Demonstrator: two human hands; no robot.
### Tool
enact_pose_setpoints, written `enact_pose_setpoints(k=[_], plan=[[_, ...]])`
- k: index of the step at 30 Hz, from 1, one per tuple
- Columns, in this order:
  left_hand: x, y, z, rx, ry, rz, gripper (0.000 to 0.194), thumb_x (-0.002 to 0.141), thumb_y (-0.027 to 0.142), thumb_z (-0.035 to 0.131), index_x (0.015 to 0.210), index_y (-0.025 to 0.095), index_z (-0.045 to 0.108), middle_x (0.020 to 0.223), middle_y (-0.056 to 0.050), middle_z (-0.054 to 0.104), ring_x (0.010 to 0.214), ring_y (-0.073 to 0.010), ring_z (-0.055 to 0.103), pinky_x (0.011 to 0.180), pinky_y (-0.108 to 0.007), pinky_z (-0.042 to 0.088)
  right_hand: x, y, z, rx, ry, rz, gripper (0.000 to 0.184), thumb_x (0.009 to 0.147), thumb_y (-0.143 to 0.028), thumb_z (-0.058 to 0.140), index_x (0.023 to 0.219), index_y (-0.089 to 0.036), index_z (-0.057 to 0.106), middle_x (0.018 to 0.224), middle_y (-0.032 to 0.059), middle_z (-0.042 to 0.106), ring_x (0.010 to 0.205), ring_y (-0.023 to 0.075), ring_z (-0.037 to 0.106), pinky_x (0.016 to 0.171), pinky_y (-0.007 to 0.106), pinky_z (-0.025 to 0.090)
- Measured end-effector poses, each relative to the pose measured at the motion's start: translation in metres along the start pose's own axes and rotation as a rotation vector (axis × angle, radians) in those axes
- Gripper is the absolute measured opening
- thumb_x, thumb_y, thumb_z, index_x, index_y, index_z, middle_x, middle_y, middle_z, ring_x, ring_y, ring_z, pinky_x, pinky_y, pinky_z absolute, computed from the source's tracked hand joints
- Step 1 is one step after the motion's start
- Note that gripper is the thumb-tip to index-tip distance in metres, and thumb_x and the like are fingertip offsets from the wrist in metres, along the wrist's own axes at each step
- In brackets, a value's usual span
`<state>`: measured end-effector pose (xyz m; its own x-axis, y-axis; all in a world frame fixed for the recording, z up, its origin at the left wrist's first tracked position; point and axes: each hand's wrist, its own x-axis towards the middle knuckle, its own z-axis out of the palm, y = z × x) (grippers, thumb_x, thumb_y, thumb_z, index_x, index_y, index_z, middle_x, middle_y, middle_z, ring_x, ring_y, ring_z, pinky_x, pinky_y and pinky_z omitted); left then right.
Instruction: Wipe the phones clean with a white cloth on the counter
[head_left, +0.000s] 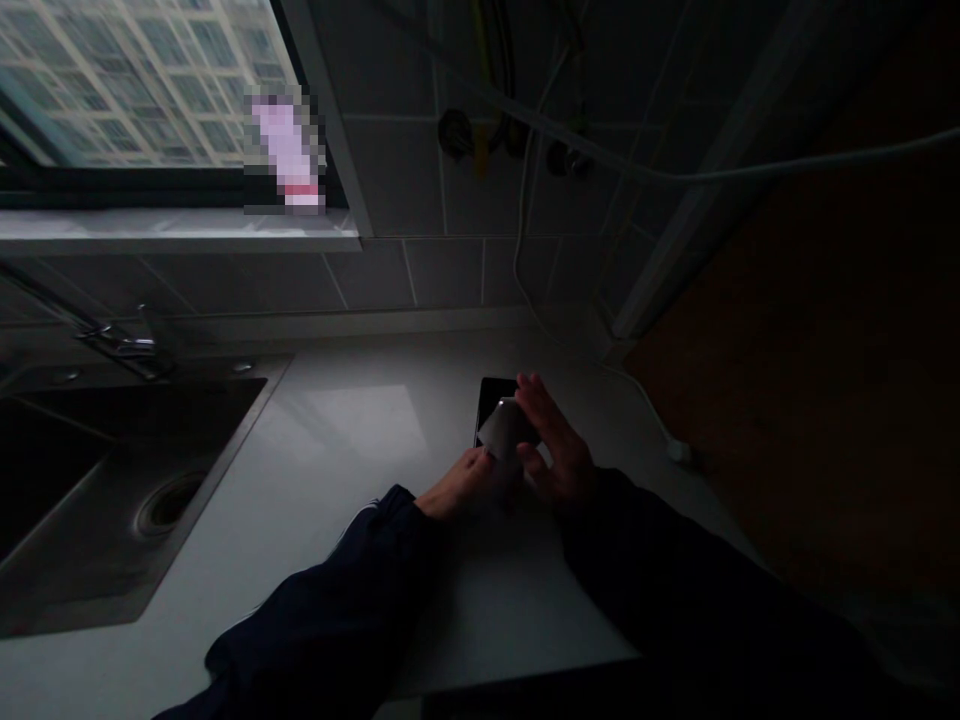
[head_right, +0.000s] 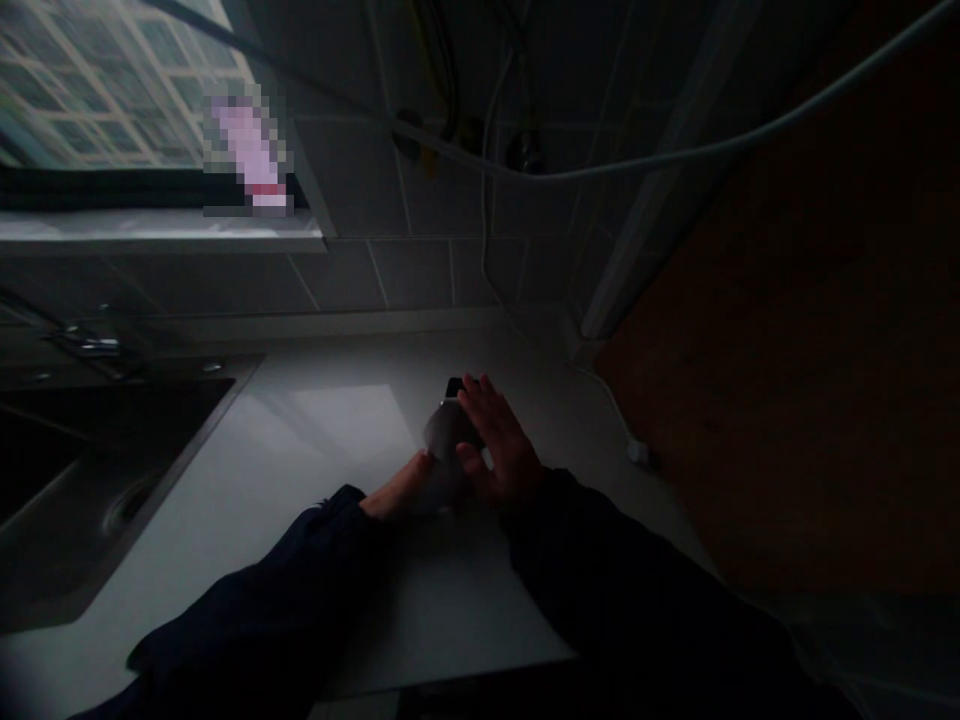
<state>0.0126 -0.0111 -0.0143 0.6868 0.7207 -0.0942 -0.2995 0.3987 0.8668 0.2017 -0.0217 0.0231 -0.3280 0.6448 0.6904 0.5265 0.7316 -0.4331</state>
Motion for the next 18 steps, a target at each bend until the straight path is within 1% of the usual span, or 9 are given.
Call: enact_pose_setpoints(k=[2, 4, 5, 7, 9, 11, 12, 16, 18], plan=[[0.001, -0.002, -0.003, -0.126, 0.037, -0.025, 0.068, 0.083, 0.07, 0.063, 0.119, 0.013, 0.07, 0.091, -0.016, 0.073, 0.072, -0.0249, 0.068, 0.061, -0.032, 0.054, -0.003, 0.007, 0.006, -0.058, -0.047, -0.005, 0.064, 0.104, -0.035, 0.042, 0.163, -0.023, 0.02, 0.169, 0.0106, 0.022, 0.157, 0.031, 0.015, 0.123, 0.062, 0.024], [0.002, -0.001, -0.004, -0.233, 0.051, -0.043, 0.077, 0.087, 0.075, 0.051, 0.134, 0.015, 0.062, 0.096, -0.017, 0.073, 0.074, -0.0261, 0.07, 0.059, -0.032, 0.054, -0.005, 0.014, 0.011, -0.104, -0.093, -0.042, 0.066, 0.103, -0.035, 0.045, 0.163, -0.021, 0.02, 0.168, 0.0125, 0.022, 0.157, 0.0319, 0.013, 0.123, 0.064, 0.021], [0.002, 0.0, -0.003, -0.276, 0.039, -0.045, 0.081, 0.087, 0.078, 0.046, 0.137, 0.015, 0.059, 0.097, -0.018, 0.073, 0.074, -0.0261, 0.07, 0.056, -0.031, 0.054, -0.006, 0.016, 0.013, -0.112, -0.106, -0.063, 0.066, 0.102, -0.035, 0.047, 0.162, -0.02, 0.022, 0.167, 0.0132, 0.023, 0.157, 0.0319, 0.014, 0.123, 0.064, 0.021], [0.003, 0.004, -0.002, -0.35, -0.003, -0.026, 0.09, 0.084, 0.084, 0.039, 0.138, 0.014, 0.058, 0.098, -0.018, 0.072, 0.073, -0.0259, 0.07, 0.05, -0.029, 0.052, -0.007, 0.019, 0.014, -0.087, -0.104, -0.079, 0.064, 0.102, -0.033, 0.048, 0.161, -0.02, 0.026, 0.166, 0.0137, 0.027, 0.155, 0.0304, 0.021, 0.122, 0.061, 0.026], [0.003, 0.009, 0.0, -0.421, -0.046, -0.003, 0.095, 0.082, 0.087, 0.033, 0.14, 0.015, 0.056, 0.1, -0.018, 0.071, 0.073, -0.0269, 0.071, 0.045, -0.029, 0.051, -0.007, 0.019, 0.014, -0.025, -0.075, -0.062, 0.06, 0.102, -0.03, 0.047, 0.159, -0.02, 0.031, 0.164, 0.014, 0.031, 0.152, 0.0277, 0.031, 0.121, 0.056, 0.034], [0.002, 0.013, 0.001, -0.48, -0.077, -0.01, 0.098, 0.081, 0.089, 0.027, 0.144, 0.017, 0.052, 0.099, -0.017, 0.071, 0.073, -0.0282, 0.072, 0.043, -0.029, 0.051, -0.007, 0.018, 0.014, 0.026, -0.047, -0.054, 0.056, 0.102, -0.028, 0.047, 0.157, -0.02, 0.036, 0.162, 0.0141, 0.037, 0.149, 0.0258, 0.038, 0.118, 0.052, 0.039], [0.002, 0.015, 0.0, -0.498, -0.086, -0.028, 0.099, 0.082, 0.089, 0.025, 0.146, 0.018, 0.049, 0.099, -0.017, 0.072, 0.073, -0.0289, 0.072, 0.043, -0.03, 0.052, -0.007, 0.017, 0.014, 0.03, -0.036, -0.056, 0.053, 0.102, -0.027, 0.047, 0.155, -0.02, 0.041, 0.159, 0.0137, 0.042, 0.149, 0.026, 0.038, 0.119, 0.053, 0.038], [0.002, 0.018, -0.005, -0.494, -0.08, -0.133, 0.102, 0.082, 0.088, 0.017, 0.151, 0.017, 0.043, 0.095, -0.018, 0.073, 0.072, -0.0319, 0.074, 0.046, -0.034, 0.054, -0.007, 0.016, 0.012, -0.008, -0.023, -0.095, 0.038, 0.102, -0.03, 0.048, 0.135, -0.02, 0.063, 0.142, 0.0114, 0.063, 0.152, 0.0297, 0.029, 0.121, 0.064, 0.026], [0.003, 0.017, -0.006, -0.51, -0.051, -0.173, 0.104, 0.083, 0.088, 0.013, 0.15, 0.015, 0.044, 0.093, -0.018, 0.073, 0.071, -0.0308, 0.074, 0.05, -0.034, 0.054, -0.005, 0.014, 0.01, 0.01, -0.01, -0.114, 0.032, 0.102, -0.029, 0.049, 0.125, -0.02, 0.069, 0.135, 0.0107, 0.068, 0.15, 0.0296, 0.034, 0.122, 0.063, 0.024]])
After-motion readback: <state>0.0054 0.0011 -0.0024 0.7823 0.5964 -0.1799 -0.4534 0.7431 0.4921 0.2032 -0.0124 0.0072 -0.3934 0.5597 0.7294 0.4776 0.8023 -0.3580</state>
